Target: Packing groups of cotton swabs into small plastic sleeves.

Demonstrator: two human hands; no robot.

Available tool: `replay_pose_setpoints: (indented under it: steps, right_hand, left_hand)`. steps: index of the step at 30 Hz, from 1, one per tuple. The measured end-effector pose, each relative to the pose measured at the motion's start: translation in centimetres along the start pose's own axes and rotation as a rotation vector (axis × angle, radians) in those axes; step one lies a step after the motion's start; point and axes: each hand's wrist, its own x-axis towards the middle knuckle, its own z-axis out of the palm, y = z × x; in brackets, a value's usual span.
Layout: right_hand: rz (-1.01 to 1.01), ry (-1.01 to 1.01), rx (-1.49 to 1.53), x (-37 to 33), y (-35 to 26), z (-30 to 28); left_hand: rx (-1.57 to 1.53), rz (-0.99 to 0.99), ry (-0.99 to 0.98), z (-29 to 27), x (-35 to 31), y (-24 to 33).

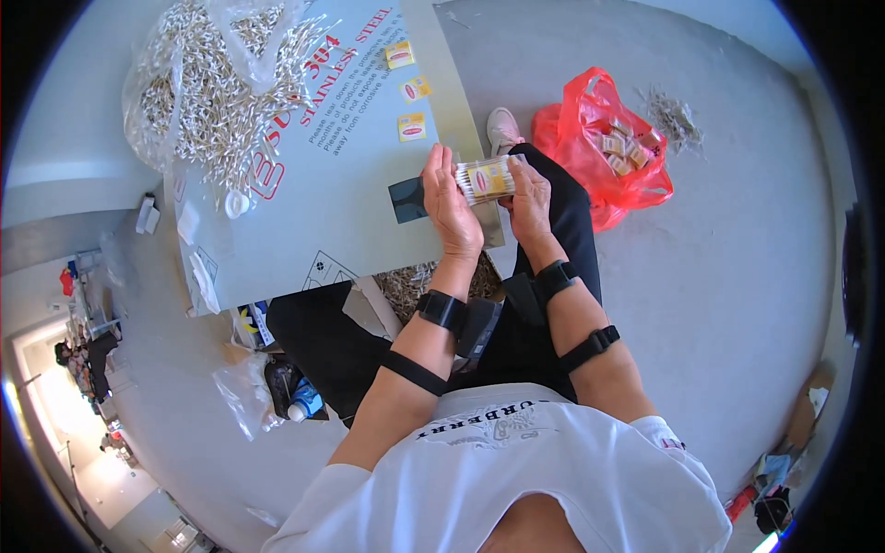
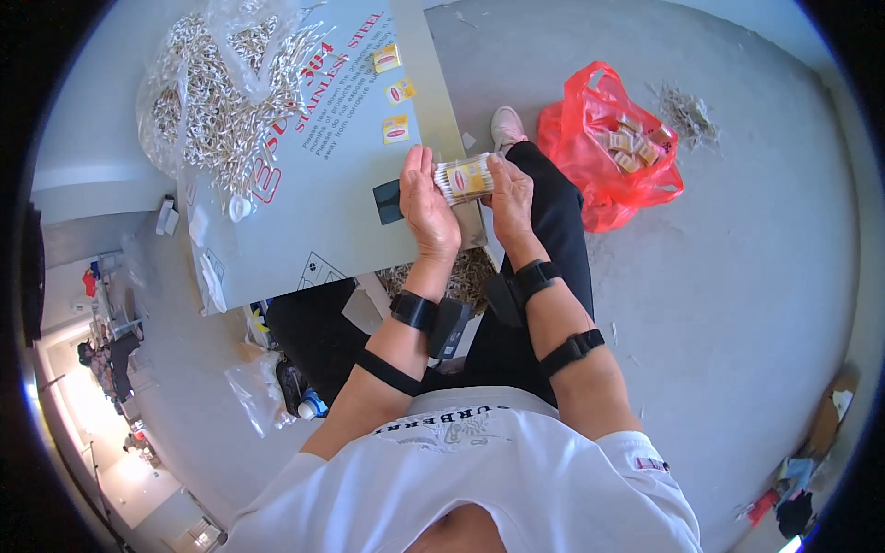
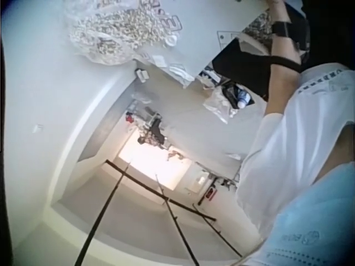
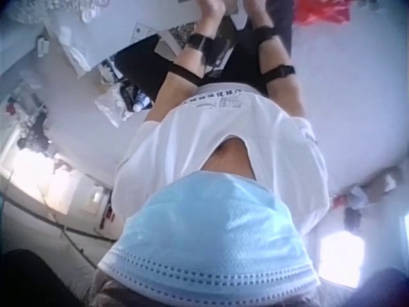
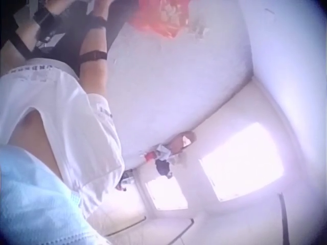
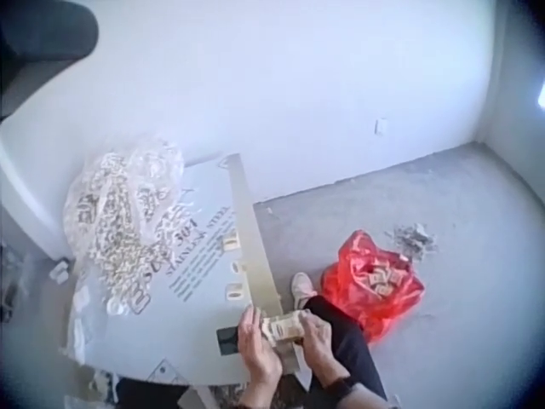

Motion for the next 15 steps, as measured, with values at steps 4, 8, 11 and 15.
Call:
replay_pose_setpoints:
  steps: [4,8,11,15]
  right_hand:
    - [0.02,-0.041,0.117,-0.1,0.1,-0.1]
    - [0.008,0.005,0.456,-0.7,-0.1,-0.6]
    - [-0.032,-0.011,0.378,-1.4,0.2,0.3]
    - [-0.074,-0.004,0.295,-2.2,-0.2,2.0]
  left_hand:
    - [0.033,0.021,-0.011,-0.8,-0.2,-0.2]
    - [0.3,0.075,-0.046,0.1,-1.9,0.0]
    - [0.289,0.096,-0.096,-1.4,-1.1,-2.1]
    - [0.265,0.121,-0.192,-5.1,-0.1,-4.0]
